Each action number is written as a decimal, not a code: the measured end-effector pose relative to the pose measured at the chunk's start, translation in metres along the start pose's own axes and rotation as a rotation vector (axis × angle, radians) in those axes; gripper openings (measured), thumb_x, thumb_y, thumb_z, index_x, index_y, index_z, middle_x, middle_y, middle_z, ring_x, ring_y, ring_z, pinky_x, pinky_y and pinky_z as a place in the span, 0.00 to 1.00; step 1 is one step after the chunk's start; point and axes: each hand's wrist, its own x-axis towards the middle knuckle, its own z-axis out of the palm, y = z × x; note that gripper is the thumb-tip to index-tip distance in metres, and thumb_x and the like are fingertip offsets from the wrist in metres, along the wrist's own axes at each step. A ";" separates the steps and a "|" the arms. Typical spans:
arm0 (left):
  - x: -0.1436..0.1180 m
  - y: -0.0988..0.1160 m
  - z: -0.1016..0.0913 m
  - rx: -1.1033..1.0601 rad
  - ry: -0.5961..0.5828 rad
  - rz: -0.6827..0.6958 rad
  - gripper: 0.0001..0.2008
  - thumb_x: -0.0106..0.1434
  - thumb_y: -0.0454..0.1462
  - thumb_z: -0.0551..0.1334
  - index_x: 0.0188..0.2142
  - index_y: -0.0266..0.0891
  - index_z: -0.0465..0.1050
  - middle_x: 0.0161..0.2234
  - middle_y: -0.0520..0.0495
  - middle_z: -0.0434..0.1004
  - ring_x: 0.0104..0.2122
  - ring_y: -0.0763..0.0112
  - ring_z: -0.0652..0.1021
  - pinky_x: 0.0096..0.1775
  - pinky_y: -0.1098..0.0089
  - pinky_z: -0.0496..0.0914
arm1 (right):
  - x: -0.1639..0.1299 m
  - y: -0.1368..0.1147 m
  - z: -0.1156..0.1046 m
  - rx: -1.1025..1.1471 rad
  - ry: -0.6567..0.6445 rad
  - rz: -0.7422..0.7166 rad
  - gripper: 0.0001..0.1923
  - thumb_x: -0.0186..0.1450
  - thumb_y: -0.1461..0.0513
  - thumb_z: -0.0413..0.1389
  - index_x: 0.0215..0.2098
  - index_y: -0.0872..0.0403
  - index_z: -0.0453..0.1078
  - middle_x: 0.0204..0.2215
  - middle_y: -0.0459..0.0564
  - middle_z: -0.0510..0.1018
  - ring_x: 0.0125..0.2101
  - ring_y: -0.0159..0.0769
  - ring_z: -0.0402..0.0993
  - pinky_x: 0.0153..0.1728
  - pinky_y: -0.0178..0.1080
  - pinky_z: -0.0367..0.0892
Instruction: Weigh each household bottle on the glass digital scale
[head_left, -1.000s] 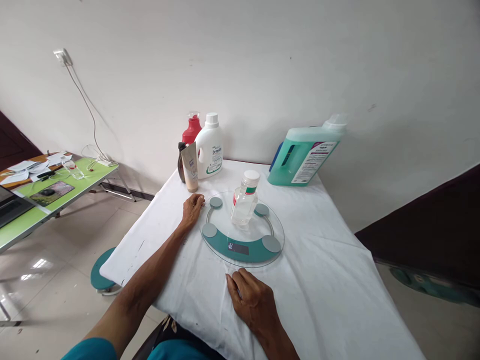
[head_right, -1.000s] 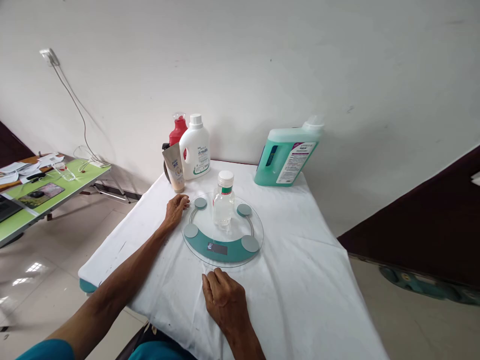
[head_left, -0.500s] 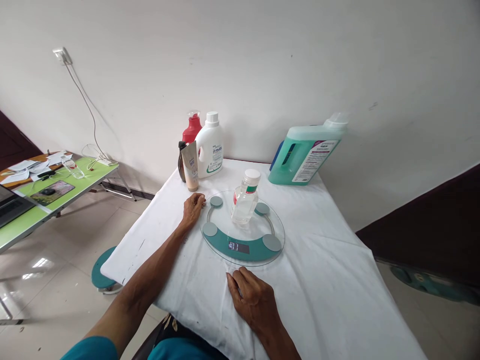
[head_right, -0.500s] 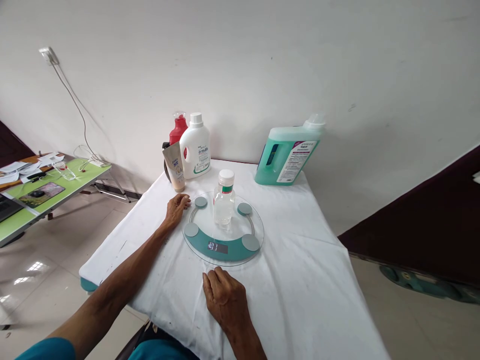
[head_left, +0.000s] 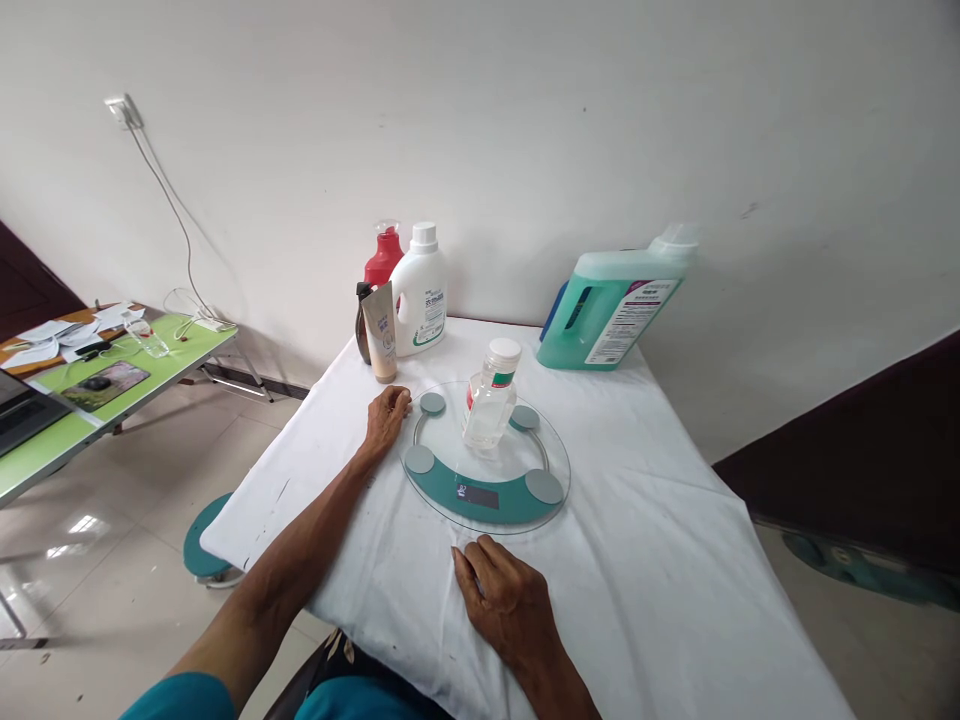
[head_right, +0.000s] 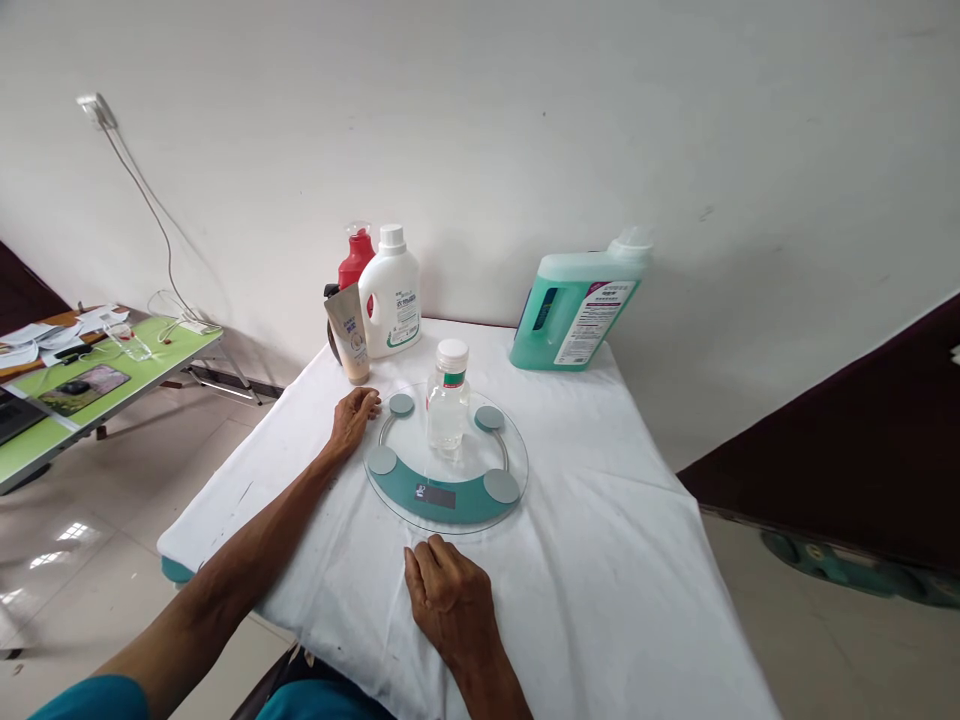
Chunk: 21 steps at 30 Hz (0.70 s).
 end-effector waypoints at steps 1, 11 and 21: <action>0.000 0.001 0.000 0.000 0.001 0.001 0.21 0.68 0.54 0.61 0.40 0.39 0.76 0.39 0.40 0.83 0.36 0.62 0.83 0.39 0.63 0.77 | 0.000 0.000 0.000 0.002 0.002 0.001 0.21 0.77 0.67 0.52 0.25 0.50 0.62 0.22 0.41 0.66 0.20 0.28 0.62 0.24 0.36 0.57; -0.011 0.050 0.009 -0.024 -0.043 0.291 0.39 0.64 0.59 0.67 0.66 0.40 0.67 0.62 0.31 0.76 0.62 0.48 0.76 0.59 0.52 0.71 | -0.001 0.000 0.001 0.017 -0.008 -0.001 0.20 0.77 0.67 0.52 0.26 0.50 0.63 0.23 0.42 0.67 0.21 0.30 0.64 0.25 0.37 0.58; 0.003 0.109 0.049 -0.103 -0.367 0.379 0.55 0.54 0.60 0.75 0.73 0.42 0.58 0.69 0.29 0.68 0.69 0.40 0.69 0.67 0.45 0.64 | -0.007 0.004 0.004 0.047 -0.009 -0.007 0.17 0.77 0.68 0.52 0.29 0.50 0.65 0.24 0.45 0.70 0.23 0.32 0.69 0.27 0.37 0.62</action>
